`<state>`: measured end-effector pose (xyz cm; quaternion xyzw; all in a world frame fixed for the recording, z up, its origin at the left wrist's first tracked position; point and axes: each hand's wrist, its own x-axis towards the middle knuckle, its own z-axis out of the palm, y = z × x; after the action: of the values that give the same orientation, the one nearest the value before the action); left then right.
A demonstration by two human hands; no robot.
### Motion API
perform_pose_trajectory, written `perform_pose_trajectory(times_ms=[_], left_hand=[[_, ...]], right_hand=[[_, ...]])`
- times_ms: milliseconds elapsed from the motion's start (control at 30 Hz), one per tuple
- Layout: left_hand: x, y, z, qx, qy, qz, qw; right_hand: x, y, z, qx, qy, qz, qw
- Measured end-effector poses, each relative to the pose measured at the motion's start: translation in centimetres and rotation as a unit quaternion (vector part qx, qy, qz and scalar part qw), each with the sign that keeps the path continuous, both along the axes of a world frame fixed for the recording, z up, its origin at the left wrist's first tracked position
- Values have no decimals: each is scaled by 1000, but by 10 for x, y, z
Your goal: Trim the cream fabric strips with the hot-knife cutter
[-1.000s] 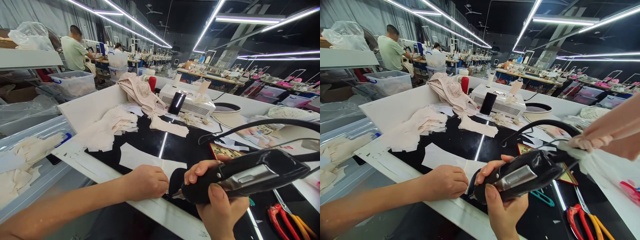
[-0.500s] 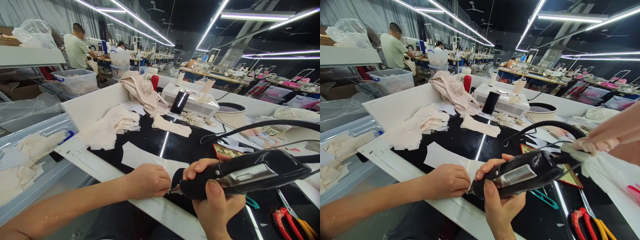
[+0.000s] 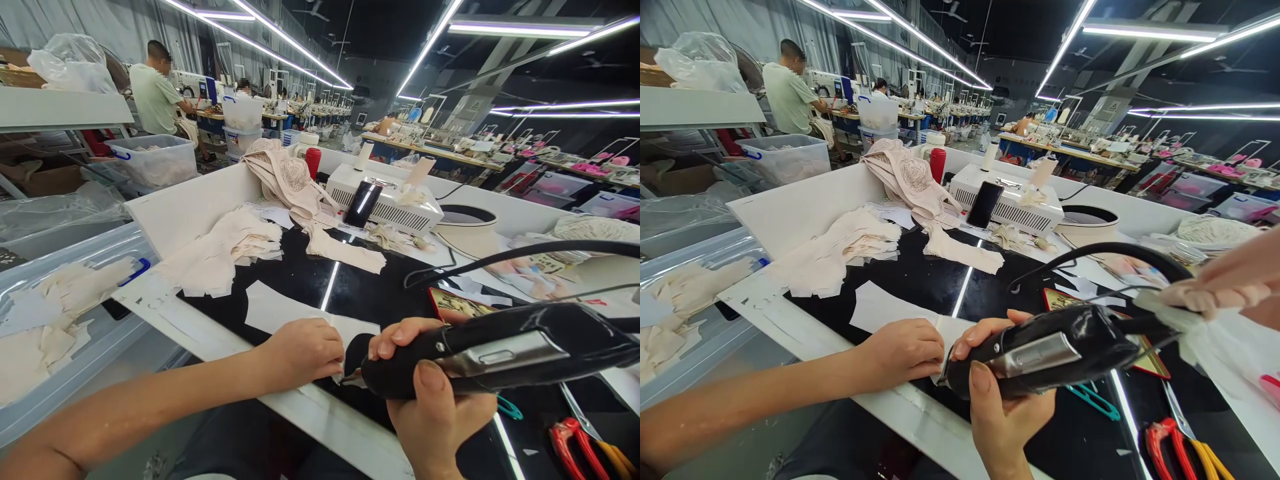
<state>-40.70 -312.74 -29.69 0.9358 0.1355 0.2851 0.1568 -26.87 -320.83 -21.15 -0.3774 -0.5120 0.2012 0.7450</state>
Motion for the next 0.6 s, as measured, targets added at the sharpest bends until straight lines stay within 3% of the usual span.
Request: perform_pose_trajectory(times_ms=[233,600], left_hand=[[3,-1,-1,41,-46,2,998],[-13,11,-1,32,-30,-105,994]], right_hand=[[-1,1,1,-3,1,-8,1000],[-3,2,3,-1,7,-16,1000]])
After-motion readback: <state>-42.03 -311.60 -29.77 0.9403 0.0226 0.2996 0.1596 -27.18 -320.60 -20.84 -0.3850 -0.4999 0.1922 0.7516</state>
